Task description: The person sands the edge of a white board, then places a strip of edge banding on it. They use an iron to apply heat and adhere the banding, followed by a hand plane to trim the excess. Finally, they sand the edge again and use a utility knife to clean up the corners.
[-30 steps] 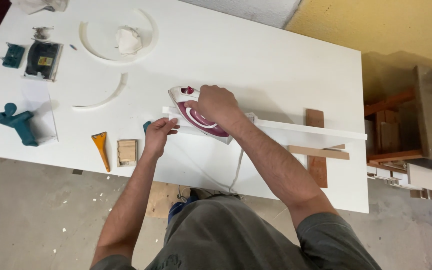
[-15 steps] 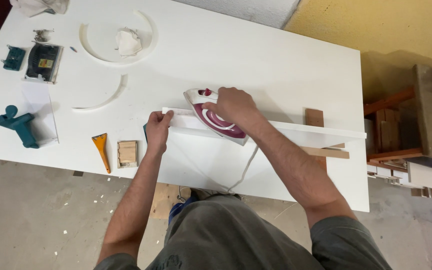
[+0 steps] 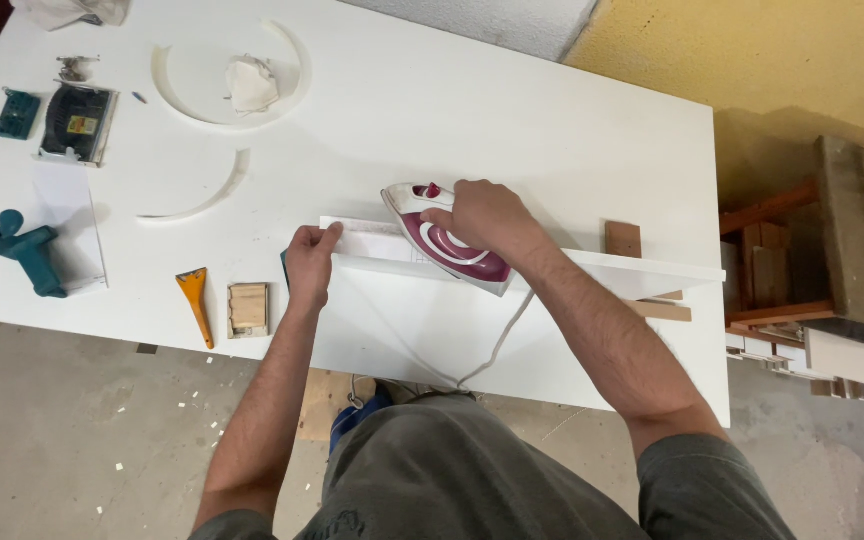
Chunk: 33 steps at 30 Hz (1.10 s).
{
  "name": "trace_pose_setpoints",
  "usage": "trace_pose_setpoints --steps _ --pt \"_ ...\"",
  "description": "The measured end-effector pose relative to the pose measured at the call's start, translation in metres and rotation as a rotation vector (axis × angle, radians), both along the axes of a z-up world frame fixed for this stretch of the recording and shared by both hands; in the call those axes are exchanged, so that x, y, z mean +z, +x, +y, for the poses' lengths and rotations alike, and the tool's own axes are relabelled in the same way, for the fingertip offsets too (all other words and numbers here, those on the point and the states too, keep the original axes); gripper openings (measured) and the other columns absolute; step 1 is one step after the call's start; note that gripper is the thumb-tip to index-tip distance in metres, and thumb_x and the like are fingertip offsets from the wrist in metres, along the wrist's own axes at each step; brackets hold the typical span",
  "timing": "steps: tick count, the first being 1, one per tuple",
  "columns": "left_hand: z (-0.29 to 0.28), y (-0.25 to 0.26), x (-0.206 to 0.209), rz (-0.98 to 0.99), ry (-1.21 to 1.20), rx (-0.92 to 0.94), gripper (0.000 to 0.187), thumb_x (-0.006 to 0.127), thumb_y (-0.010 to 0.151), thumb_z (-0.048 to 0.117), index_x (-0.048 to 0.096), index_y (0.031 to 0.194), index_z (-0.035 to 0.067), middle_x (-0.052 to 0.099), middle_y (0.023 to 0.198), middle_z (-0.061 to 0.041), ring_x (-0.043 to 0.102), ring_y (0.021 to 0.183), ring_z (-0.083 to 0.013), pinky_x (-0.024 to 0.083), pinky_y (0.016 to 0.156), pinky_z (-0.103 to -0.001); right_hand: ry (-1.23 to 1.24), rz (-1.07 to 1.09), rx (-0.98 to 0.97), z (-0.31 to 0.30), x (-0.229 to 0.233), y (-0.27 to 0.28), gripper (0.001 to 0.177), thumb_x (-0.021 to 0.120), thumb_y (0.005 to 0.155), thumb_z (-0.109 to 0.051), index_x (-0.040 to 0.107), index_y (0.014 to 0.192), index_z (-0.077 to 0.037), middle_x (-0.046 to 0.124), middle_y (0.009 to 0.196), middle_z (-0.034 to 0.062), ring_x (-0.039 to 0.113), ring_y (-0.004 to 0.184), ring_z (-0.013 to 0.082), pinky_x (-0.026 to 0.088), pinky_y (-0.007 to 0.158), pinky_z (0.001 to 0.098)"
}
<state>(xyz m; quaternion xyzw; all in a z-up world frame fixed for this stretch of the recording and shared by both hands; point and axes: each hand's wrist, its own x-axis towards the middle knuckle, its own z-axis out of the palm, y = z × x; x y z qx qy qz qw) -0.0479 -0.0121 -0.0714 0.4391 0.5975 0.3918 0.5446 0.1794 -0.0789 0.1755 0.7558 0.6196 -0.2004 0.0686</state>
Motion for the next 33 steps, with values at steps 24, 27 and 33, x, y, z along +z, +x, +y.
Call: trace_pose_setpoints --steps 24,27,33 --pt "-0.020 -0.025 0.030 -0.242 0.132 -0.147 0.024 0.063 0.104 0.025 0.060 0.112 0.003 0.059 0.093 -0.011 0.060 0.103 -0.0245 0.052 0.103 -0.044 -0.005 0.030 0.148 0.042 -0.004 -0.061 0.066 0.054 0.101 -0.052 0.064 0.122 0.010 0.073 0.100 0.0291 0.073 0.100 0.0463 0.060 0.079 0.0579" --pt "-0.025 -0.026 0.038 -0.308 0.111 -0.131 0.026 0.050 0.105 0.023 0.057 0.116 0.000 0.050 0.096 -0.009 0.057 0.106 -0.0233 0.051 0.108 -0.044 -0.002 0.038 0.157 0.044 -0.002 -0.072 0.064 0.054 0.101 -0.050 0.065 0.122 0.010 0.073 0.100 0.0291 0.073 0.099 0.0464 0.061 0.078 0.0577" --pt "-0.016 -0.026 0.005 -0.401 0.133 -0.152 0.033 0.038 0.103 0.025 0.054 0.118 0.001 0.043 0.093 -0.006 0.053 0.098 -0.0208 0.050 0.107 -0.047 0.014 0.069 0.208 0.055 -0.004 -0.086 0.062 0.057 0.101 -0.047 0.065 0.121 0.011 0.073 0.097 0.0296 0.073 0.097 0.0464 0.061 0.077 0.0576"
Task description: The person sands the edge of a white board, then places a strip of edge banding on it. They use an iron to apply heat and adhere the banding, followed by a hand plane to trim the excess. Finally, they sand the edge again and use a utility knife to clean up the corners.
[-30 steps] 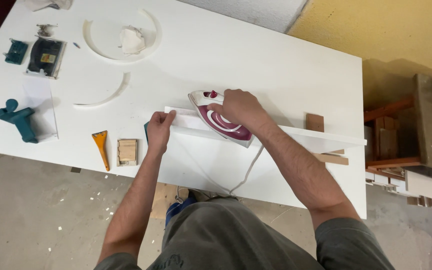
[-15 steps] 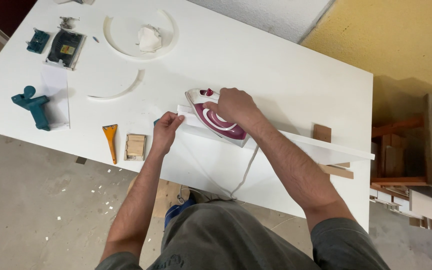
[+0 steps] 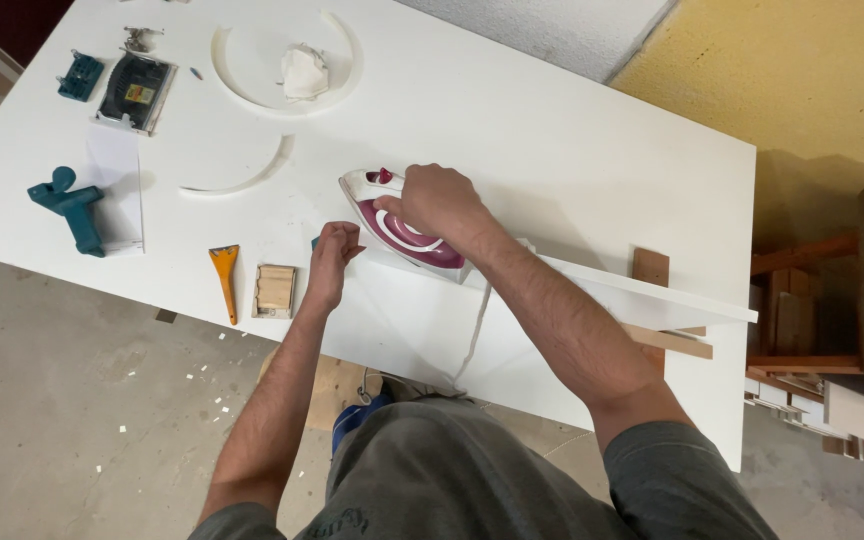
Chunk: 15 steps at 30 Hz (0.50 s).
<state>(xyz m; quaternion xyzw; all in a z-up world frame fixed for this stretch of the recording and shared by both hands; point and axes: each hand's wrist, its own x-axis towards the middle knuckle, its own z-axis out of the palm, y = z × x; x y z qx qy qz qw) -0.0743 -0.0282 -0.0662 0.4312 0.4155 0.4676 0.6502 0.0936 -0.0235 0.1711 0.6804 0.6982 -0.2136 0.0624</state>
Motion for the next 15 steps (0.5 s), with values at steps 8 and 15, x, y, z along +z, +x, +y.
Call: trace_pose_setpoints --steps 8,15 --pt "0.001 -0.002 -0.005 -0.027 0.028 -0.018 0.039 0.036 0.098 0.029 0.052 0.119 0.000 0.039 0.092 -0.006 0.051 0.097 -0.0218 0.047 0.109 -0.049 0.027 0.032 0.029 0.011 -0.006 -0.011 0.059 0.058 0.100 -0.045 0.066 0.119 0.010 0.073 0.092 0.0273 0.074 0.093 0.0447 0.062 0.073 0.0561" --pt "0.004 -0.002 -0.014 -0.039 0.035 -0.022 0.038 0.036 0.099 0.028 0.051 0.120 0.000 0.039 0.092 -0.004 0.051 0.095 -0.0203 0.049 0.108 -0.048 0.038 0.044 0.044 0.011 -0.008 -0.010 0.059 0.058 0.101 -0.044 0.065 0.118 0.012 0.073 0.088 0.0284 0.075 0.087 0.0441 0.063 0.069 0.0541"
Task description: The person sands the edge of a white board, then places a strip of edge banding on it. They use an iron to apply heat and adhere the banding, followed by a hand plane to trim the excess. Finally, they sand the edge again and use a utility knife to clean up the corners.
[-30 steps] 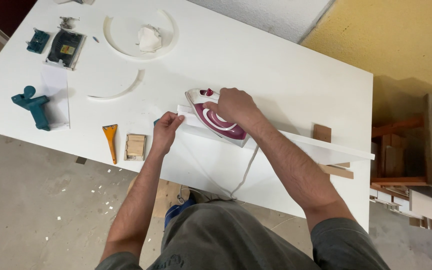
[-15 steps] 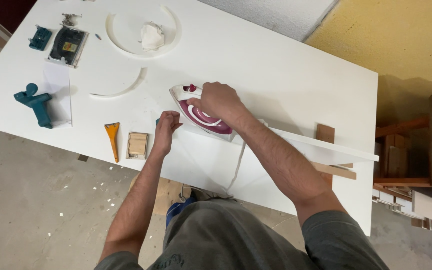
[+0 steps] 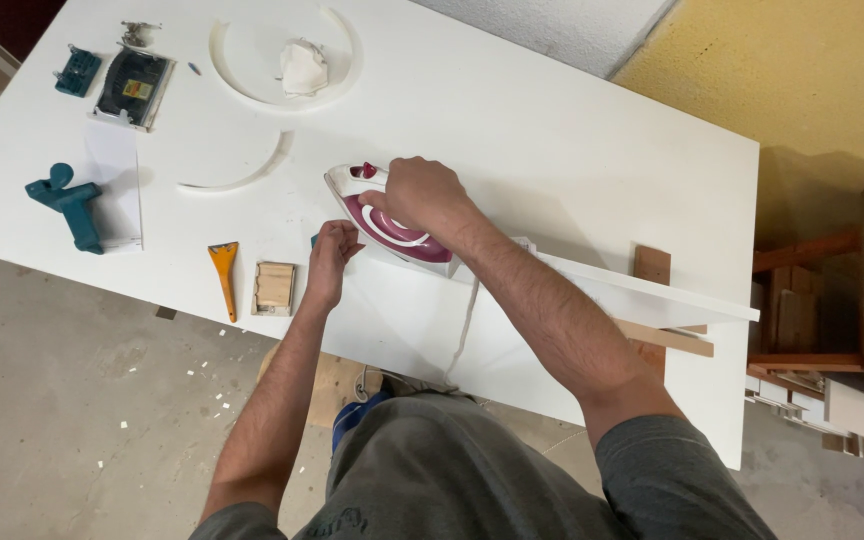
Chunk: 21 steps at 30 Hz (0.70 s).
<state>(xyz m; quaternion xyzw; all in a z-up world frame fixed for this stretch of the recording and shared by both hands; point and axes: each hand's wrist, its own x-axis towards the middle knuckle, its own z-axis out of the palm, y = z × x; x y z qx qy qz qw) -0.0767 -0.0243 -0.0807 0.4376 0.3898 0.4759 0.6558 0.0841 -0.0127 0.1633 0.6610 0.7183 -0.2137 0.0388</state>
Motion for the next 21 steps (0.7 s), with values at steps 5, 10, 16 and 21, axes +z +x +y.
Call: trace_pose_setpoints --steps 5,10,16,21 --pt "0.000 0.000 -0.002 0.006 0.012 -0.003 0.038 0.035 0.100 0.029 0.052 0.120 0.001 0.040 0.093 -0.005 0.052 0.097 -0.0214 0.048 0.108 -0.048 -0.003 0.015 -0.022 0.003 -0.002 0.000 0.058 0.059 0.100 -0.043 0.065 0.117 0.012 0.072 0.086 0.0275 0.076 0.085 0.0426 0.063 0.066 0.0535" --pt "0.000 0.000 0.002 0.004 0.006 0.004 0.038 0.036 0.099 0.028 0.052 0.120 0.001 0.041 0.093 -0.005 0.053 0.096 -0.0211 0.049 0.108 -0.047 0.001 0.019 -0.015 0.000 0.000 -0.001 0.059 0.059 0.100 -0.044 0.065 0.118 0.012 0.072 0.089 0.0287 0.075 0.088 0.0442 0.062 0.069 0.0564" --pt "-0.005 0.000 0.013 0.023 -0.001 0.015 0.038 0.035 0.098 0.026 0.053 0.119 -0.001 0.041 0.093 -0.006 0.053 0.096 -0.0226 0.049 0.108 -0.050 -0.012 0.006 0.001 0.001 0.001 0.000 0.060 0.059 0.100 -0.044 0.065 0.119 0.012 0.073 0.091 0.0291 0.075 0.090 0.0447 0.062 0.071 0.0572" --pt "-0.003 0.005 -0.002 -0.002 -0.031 0.063 0.036 0.038 0.097 0.024 0.054 0.118 0.000 0.040 0.092 -0.005 0.050 0.095 -0.0200 0.050 0.107 -0.046 -0.006 0.006 -0.003 -0.002 0.004 -0.002 0.058 0.058 0.100 -0.043 0.065 0.120 0.011 0.073 0.091 0.0285 0.075 0.091 0.0443 0.062 0.071 0.0573"
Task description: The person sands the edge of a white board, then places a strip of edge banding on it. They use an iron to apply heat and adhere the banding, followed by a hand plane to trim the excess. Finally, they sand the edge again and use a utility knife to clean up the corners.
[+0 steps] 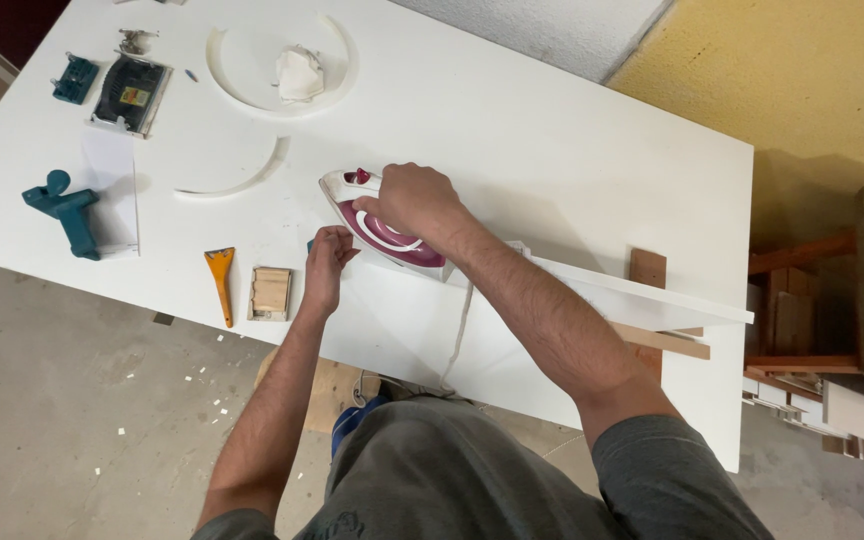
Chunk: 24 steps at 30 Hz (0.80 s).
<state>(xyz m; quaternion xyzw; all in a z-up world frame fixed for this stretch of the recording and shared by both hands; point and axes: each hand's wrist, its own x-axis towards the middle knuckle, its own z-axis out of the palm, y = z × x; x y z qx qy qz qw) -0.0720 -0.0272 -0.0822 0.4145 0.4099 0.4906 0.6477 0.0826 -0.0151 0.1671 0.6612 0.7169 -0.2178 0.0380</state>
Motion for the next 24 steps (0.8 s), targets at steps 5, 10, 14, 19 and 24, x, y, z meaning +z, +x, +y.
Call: trace_pose_setpoints --steps 5,10,14,19,24 --pt "-0.006 0.000 0.006 0.000 -0.013 0.010 0.035 0.037 0.097 0.024 0.054 0.118 0.002 0.040 0.093 -0.004 0.051 0.095 -0.0187 0.051 0.106 -0.044 -0.001 -0.011 0.006 -0.002 -0.006 0.005 0.058 0.059 0.100 -0.043 0.065 0.120 0.011 0.073 0.092 0.0284 0.075 0.092 0.0445 0.062 0.072 0.0583" --pt "-0.009 0.004 0.014 -0.008 -0.033 0.034 0.032 0.038 0.098 0.021 0.055 0.118 0.002 0.043 0.095 -0.004 0.051 0.097 -0.0180 0.051 0.105 -0.041 -0.012 -0.032 -0.006 -0.014 0.003 0.021 0.060 0.059 0.100 -0.044 0.064 0.121 0.012 0.073 0.095 0.0302 0.074 0.094 0.0461 0.061 0.075 0.0597" --pt "-0.009 0.009 0.026 0.150 -0.062 0.078 0.025 0.044 0.101 0.020 0.058 0.113 0.003 0.046 0.092 -0.005 0.055 0.098 -0.0197 0.055 0.104 -0.039 -0.045 -0.075 -0.061 -0.028 0.006 0.047 0.064 0.055 0.101 -0.049 0.064 0.125 0.010 0.073 0.102 0.0297 0.072 0.100 0.0471 0.059 0.080 0.0613" --pt "-0.007 0.012 0.028 0.201 -0.092 0.116 0.022 0.050 0.104 0.026 0.060 0.109 0.006 0.051 0.091 -0.004 0.060 0.099 -0.0187 0.057 0.102 -0.036 -0.092 -0.129 -0.125 -0.052 0.014 0.080 0.067 0.054 0.101 -0.052 0.062 0.128 0.009 0.072 0.107 0.0302 0.071 0.104 0.0471 0.058 0.084 0.0618" --pt "-0.005 0.012 0.025 0.215 -0.105 0.130 0.022 0.050 0.104 0.027 0.060 0.106 0.007 0.051 0.093 -0.006 0.058 0.100 -0.0195 0.058 0.101 -0.035 -0.105 -0.146 -0.167 -0.067 0.021 0.103 0.068 0.055 0.101 -0.052 0.062 0.129 0.009 0.072 0.108 0.0304 0.071 0.105 0.0475 0.058 0.085 0.0602"
